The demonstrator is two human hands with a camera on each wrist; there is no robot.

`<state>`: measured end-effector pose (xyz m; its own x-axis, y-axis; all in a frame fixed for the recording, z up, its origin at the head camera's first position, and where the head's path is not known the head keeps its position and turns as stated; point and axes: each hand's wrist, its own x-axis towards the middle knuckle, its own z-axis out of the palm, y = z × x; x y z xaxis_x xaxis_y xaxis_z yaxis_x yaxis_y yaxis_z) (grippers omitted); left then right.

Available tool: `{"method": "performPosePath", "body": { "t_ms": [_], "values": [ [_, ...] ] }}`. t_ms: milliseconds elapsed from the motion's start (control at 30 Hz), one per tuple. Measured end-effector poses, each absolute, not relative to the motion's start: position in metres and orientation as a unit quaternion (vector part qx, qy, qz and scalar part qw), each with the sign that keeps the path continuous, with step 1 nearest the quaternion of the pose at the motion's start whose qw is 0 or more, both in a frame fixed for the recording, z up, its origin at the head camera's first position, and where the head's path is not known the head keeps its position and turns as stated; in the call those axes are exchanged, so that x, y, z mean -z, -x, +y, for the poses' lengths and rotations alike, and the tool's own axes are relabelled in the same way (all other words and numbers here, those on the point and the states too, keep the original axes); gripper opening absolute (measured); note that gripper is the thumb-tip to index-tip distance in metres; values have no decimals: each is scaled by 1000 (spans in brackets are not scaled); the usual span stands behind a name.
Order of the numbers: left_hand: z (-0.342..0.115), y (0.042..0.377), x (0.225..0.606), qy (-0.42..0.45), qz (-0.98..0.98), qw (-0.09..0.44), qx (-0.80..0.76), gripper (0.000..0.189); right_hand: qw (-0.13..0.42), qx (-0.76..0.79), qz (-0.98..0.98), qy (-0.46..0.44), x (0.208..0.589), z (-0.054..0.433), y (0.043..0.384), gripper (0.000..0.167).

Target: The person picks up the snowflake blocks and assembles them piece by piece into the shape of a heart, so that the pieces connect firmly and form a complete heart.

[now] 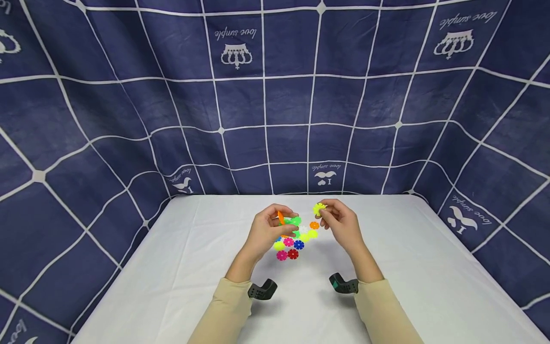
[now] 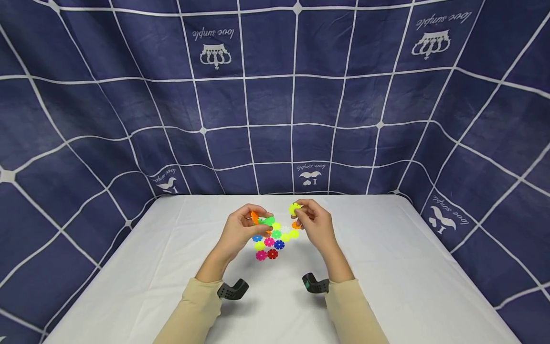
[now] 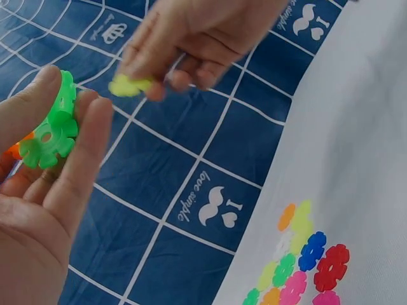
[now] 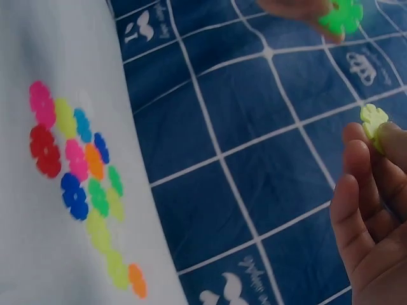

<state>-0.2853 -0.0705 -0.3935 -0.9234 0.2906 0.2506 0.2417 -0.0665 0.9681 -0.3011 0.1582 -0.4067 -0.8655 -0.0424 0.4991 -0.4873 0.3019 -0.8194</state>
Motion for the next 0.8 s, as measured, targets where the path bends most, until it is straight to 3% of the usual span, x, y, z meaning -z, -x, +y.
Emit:
{"method": "performPosePath", "body": {
  "t_ms": [467,800],
  "values": [
    [-70,283,392,-192,696,-27,-691,32,180,-543,-787,-233,366,129,261,19],
    [-69,282,389,-183,685,-27,-704,30,197,-548,-772,-254,389,130,278,22]
  ]
}}
